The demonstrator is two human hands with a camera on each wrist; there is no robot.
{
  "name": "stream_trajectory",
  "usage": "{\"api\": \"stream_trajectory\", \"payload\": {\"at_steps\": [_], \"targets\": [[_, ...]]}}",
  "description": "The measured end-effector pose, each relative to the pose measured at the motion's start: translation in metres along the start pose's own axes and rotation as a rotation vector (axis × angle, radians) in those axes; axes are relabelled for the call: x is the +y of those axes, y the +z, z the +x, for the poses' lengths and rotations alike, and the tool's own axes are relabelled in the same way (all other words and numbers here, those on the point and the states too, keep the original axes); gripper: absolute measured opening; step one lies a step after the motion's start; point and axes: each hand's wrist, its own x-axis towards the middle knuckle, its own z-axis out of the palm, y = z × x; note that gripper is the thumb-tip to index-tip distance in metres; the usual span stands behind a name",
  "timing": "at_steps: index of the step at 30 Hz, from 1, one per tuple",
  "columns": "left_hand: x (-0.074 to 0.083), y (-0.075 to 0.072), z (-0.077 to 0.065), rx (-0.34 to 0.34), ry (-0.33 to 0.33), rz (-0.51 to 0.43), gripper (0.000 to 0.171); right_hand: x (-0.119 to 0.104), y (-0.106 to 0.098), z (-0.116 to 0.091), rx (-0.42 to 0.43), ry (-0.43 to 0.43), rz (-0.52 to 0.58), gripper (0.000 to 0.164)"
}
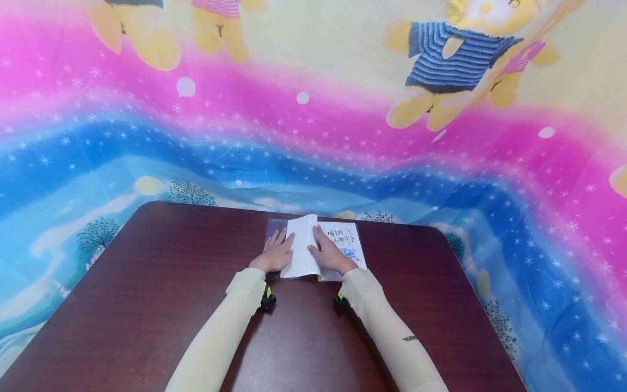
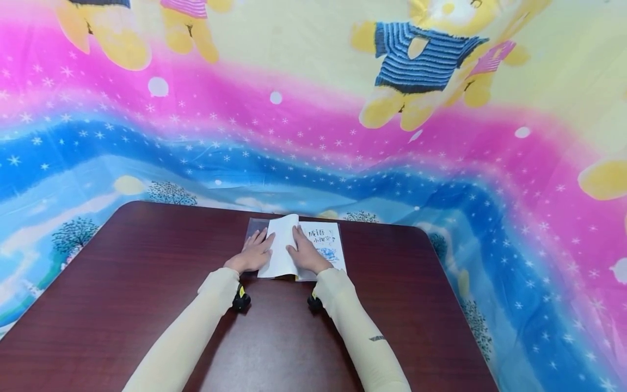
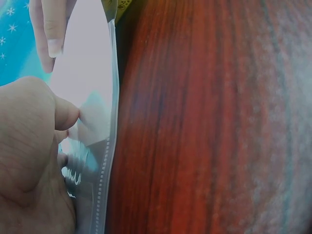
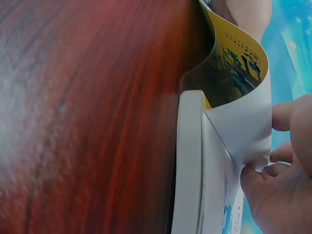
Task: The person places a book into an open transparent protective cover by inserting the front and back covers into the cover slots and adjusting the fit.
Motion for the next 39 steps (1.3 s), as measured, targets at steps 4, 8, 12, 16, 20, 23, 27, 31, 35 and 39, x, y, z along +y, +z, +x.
{"api": "stream_trajectory", "payload": {"at_steps": [4, 8, 12, 16, 20, 23, 27, 31, 35, 39], "targets": [[-0.002, 0.001, 0.002, -0.012, -0.003, 0.020, 0.059, 0.001, 0.002, 0.000, 0.005, -0.004, -0.009, 0.067], [-0.010, 0.006, 0.009, -0.017, -0.004, 0.000, 0.060, 0.001, -0.002, 0.000, -0.025, 0.002, -0.002, 0.067], [-0.014, 0.009, 0.012, -0.017, -0.005, -0.003, 0.061, 0.004, -0.011, 0.000, -0.123, 0.045, 0.126, 0.068], [-0.014, 0.009, 0.013, -0.015, -0.004, 0.005, 0.061, 0.007, -0.019, -0.003, -0.211, 0.077, 0.187, 0.073], [-0.014, 0.009, 0.013, -0.013, -0.005, 0.018, 0.061, 0.009, -0.021, -0.004, -0.214, 0.048, 0.119, 0.077], [-0.013, 0.009, 0.013, -0.009, -0.007, 0.023, 0.061, 0.010, -0.020, -0.004, -0.199, 0.039, 0.085, 0.078], [-0.013, 0.009, 0.013, -0.006, -0.008, 0.027, 0.061, 0.011, -0.017, -0.001, -0.172, 0.024, 0.063, 0.079], [-0.014, 0.009, 0.014, -0.013, -0.008, 0.024, 0.061, 0.011, -0.014, -0.001, -0.154, 0.019, 0.044, 0.080], [-0.015, 0.009, 0.014, -0.019, -0.009, 0.033, 0.061, 0.009, -0.012, -0.002, -0.144, 0.009, 0.029, 0.080], [-0.014, 0.009, 0.013, -0.013, -0.005, 0.038, 0.061, 0.005, -0.011, -0.003, -0.128, 0.001, 0.010, 0.079]]}}
